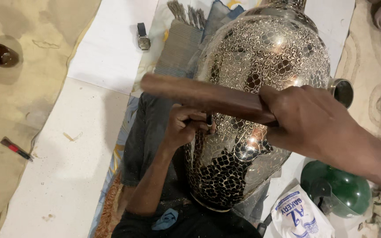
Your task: The person sits on the floor with a large engraved brass vase held between their legs and hammers a small punch against the vase surface using a wooden mallet, working the decorative pattern. They reposition the punch repeatedly and steady the vase with their other hand while striking.
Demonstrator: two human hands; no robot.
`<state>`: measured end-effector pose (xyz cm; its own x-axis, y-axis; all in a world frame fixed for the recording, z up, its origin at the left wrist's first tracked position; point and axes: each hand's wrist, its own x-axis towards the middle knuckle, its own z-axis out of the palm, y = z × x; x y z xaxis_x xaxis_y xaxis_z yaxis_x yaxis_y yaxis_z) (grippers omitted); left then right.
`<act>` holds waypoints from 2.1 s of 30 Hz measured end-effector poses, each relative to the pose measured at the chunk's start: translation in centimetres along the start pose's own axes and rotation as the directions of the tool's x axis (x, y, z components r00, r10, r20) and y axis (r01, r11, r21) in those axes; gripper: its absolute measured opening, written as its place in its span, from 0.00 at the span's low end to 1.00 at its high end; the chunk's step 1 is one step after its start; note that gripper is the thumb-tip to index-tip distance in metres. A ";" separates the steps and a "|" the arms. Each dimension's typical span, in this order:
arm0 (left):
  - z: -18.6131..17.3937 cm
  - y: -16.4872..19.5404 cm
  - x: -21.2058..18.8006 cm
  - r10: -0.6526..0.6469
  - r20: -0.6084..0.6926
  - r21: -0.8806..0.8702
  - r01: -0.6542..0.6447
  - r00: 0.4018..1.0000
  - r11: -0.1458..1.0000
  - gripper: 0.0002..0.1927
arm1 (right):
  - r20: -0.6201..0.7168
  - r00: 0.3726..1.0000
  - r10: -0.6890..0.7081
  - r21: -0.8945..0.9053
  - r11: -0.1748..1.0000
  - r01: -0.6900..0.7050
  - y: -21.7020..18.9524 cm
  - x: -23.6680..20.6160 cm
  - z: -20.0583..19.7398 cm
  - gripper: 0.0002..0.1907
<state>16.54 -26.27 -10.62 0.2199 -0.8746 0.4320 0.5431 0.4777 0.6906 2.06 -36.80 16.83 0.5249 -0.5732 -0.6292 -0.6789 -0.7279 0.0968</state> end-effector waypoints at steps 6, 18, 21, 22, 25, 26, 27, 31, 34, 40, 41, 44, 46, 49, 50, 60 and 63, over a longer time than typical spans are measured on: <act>0.3 2.0 -0.2 -0.139 -0.300 -0.180 0.087 0.944 0.980 0.19 | -0.145 0.984 0.106 0.604 0.797 0.003 0.4 0.2 2.8 0.10; -0.9 0.3 0.9 -0.103 0.049 0.028 0.102 0.993 0.994 0.29 | -0.030 0.975 0.219 0.598 0.786 -0.158 2.0 -0.3 2.9 0.23; -1.5 0.0 1.2 -0.077 0.087 -0.033 0.080 0.993 0.996 0.29 | -0.147 0.987 0.058 0.539 0.842 0.031 2.2 -0.2 2.4 0.25; -1.5 -0.1 1.2 -0.076 0.094 -0.050 0.081 0.993 0.995 0.30 | -0.163 0.986 0.038 0.497 0.866 0.048 2.3 -0.1 2.2 0.23; -1.6 -0.3 1.4 -0.024 0.127 0.009 0.023 0.992 1.000 0.27 | -0.255 0.967 -0.032 0.414 0.900 0.139 2.4 0.3 1.7 0.16; -1.5 -0.3 1.5 0.001 0.140 0.045 -0.007 0.990 0.999 0.26 | -0.318 0.946 -0.057 0.412 0.891 0.192 2.4 0.6 1.5 0.13; -1.5 -0.3 1.4 -0.039 0.117 0.029 0.036 0.992 0.999 0.26 | -0.379 0.922 -0.082 0.404 0.882 0.244 2.3 0.8 1.4 0.10; -1.4 -0.2 1.5 -0.130 0.064 -0.014 0.131 0.990 0.991 0.30 | -0.261 0.965 0.000 0.457 0.881 0.123 1.7 1.3 1.1 0.08; -1.5 -0.1 1.7 -0.060 0.093 -0.031 0.064 0.994 0.997 0.31 | -0.066 0.997 0.030 0.162 0.987 -0.019 1.4 1.1 0.7 0.10; -1.4 0.3 1.5 -0.158 0.044 -0.016 0.159 0.986 0.987 0.30 | -0.334 0.942 0.021 0.566 0.804 0.183 -0.1 1.5 0.1 0.09; -1.4 0.3 1.5 -0.160 0.036 -0.019 0.161 0.986 0.987 0.30 | -0.300 0.954 0.024 0.574 0.803 0.161 -0.2 1.5 -0.3 0.09; -1.4 -0.1 1.5 -0.076 0.064 -0.061 0.080 0.995 0.995 0.29 | 0.024 0.999 0.048 0.139 0.989 -0.051 0.1 1.4 -1.0 0.08; -1.4 -0.5 1.7 -0.028 0.087 -0.010 0.029 0.996 1.000 0.29 | 0.064 0.992 0.107 -0.011 0.994 -0.107 0.5 1.4 -0.9 0.08; -1.6 -0.7 1.7 -0.061 0.070 0.002 0.061 0.996 0.998 0.29 | -0.083 0.993 0.087 0.207 0.976 -0.069 0.8 1.5 0.2 0.06; -1.6 -0.8 1.7 -0.087 0.057 -0.003 0.087 0.995 0.996 0.29 | -0.060 0.996 0.067 0.221 0.974 -0.052 1.0 1.5 0.4 0.05; -2.1 -1.6 1.4 -0.019 0.114 -0.015 0.021 0.993 1.000 0.26 | -0.095 0.995 0.013 0.214 0.977 0.008 1.3 1.5 1.5 0.06; -2.1 -1.5 1.2 -0.076 0.097 0.013 0.075 0.992 0.997 0.27 | -0.259 0.962 -0.091 0.472 0.857 0.208 1.2 1.5 1.5 0.05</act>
<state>17.69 -28.22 -12.30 0.0985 -0.8964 0.4322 0.5472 0.4116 0.7288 1.30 -37.94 14.90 0.6992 -0.5826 -0.4144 -0.7149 -0.5649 -0.4121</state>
